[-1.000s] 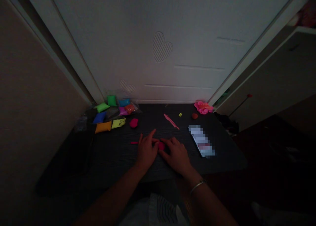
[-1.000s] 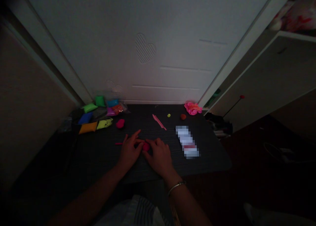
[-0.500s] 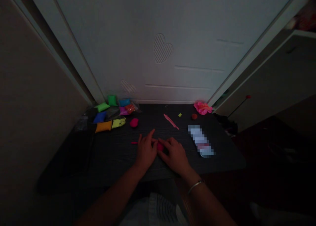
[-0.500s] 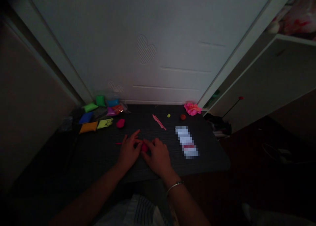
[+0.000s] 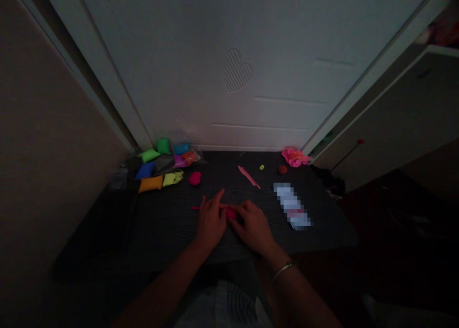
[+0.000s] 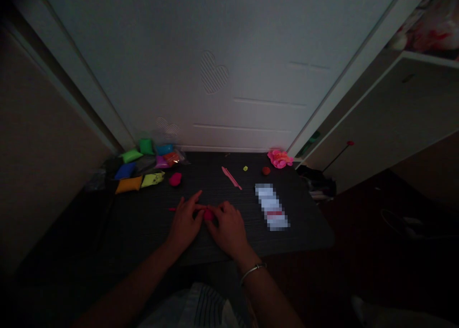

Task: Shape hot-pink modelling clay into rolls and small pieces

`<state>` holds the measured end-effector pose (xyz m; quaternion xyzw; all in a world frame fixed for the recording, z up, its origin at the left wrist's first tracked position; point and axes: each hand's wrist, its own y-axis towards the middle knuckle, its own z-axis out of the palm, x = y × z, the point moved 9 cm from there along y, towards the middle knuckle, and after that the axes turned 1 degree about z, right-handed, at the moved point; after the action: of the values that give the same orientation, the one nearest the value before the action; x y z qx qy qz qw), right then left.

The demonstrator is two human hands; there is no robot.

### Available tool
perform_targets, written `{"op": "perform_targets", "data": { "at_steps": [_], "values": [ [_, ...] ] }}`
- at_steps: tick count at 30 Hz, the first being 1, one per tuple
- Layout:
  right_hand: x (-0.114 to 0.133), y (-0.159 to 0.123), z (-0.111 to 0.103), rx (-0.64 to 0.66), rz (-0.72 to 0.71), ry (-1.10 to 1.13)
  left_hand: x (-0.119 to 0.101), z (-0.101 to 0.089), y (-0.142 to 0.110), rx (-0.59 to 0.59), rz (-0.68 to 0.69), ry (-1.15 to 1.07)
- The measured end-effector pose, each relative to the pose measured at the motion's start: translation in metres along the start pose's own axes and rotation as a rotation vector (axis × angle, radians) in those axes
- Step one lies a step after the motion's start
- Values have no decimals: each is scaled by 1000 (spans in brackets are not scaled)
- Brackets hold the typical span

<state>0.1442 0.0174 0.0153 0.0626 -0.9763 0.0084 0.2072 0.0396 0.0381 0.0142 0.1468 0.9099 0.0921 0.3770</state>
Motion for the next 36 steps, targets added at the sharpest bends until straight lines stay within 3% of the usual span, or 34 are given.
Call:
{"op": "perform_targets", "data": {
  "at_steps": [5,11,17,23,30,36],
  "values": [
    [-4,0,-1,-50,63,-21,0,0,-2,21,15,-5],
    [1,-1,-1,-12,-2,-9,5,1,0,22,-20,-30],
    [-2,-1,-2,-54,51,-31,7,0,0,9,-43,-49],
    [3,-1,0,-29,11,-20,4,0,0,26,-21,-23],
    [0,-3,-1,-58,98,-51,2,-8,-1,25,-11,32],
    [10,-1,0,-22,13,-51,3,-7,-2,33,5,22]
  ]
}}
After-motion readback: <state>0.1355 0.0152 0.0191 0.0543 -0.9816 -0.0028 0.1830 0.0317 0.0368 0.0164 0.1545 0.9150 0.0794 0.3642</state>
